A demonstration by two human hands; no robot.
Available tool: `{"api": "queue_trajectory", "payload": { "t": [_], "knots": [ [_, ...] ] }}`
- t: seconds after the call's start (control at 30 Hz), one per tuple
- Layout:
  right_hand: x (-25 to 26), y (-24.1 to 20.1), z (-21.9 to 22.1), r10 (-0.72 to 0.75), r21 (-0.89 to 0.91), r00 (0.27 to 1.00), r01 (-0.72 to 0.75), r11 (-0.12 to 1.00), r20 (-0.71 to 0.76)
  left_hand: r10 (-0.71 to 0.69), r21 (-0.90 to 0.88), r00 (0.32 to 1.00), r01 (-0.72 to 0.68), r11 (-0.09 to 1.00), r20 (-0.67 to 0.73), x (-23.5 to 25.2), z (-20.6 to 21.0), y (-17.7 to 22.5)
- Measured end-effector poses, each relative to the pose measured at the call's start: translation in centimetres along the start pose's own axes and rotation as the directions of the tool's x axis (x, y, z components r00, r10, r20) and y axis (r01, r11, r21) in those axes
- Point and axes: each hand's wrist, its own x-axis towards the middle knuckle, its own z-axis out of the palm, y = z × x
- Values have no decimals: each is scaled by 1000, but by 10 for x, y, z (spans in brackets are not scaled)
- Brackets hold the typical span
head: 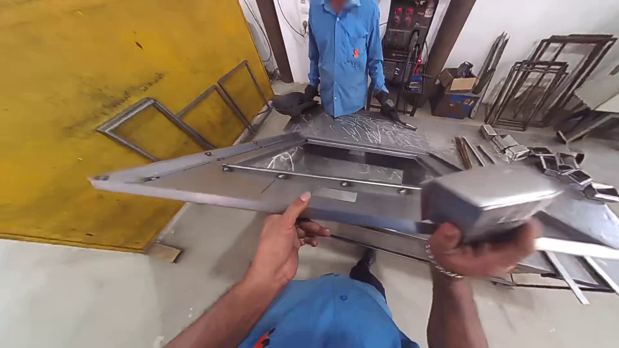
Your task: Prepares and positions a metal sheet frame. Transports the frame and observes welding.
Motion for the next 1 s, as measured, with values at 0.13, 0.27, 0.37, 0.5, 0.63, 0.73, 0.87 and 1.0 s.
{"api": "queue_trajectory", "payload": {
  "t": [0.13, 0.27, 0.37, 0.5, 0.63, 0.73, 0.87, 1.0],
  "knots": [
    [101, -12, 19, -152, -92, 983, 142, 986, -103, 423, -47, 875, -424, 904, 235, -12, 11, 52],
    [213, -10, 63, -59, -166, 997, 66, 984, 47, 683, -8, 637, -729, 684, 357, 35, 55, 131],
    [298, 7, 120, 143, -318, 980, -93, 943, 137, 725, 33, 599, -778, 627, 340, 87, 114, 204],
    [378, 61, 194, 333, -435, 906, -197, 879, 262, 712, 17, 595, -772, 636, 373, 155, 184, 270],
    [428, 115, 254, 404, -513, 859, -204, 834, 315, 855, 3, 428, -895, 447, 292, 229, 217, 278],
    [452, 148, 291, 475, -567, 809, -223, 793, 346, 941, 242, 273, -945, 222, 202, 277, 225, 248],
    [473, 181, 324, 508, -573, 774, -235, 785, 378, 737, 196, 627, -779, 595, 253, 324, 255, 218],
    [485, 207, 343, 521, -523, 758, -282, 804, 392, 369, -243, 853, -295, 924, 370, 376, 277, 201]
  ]
}}
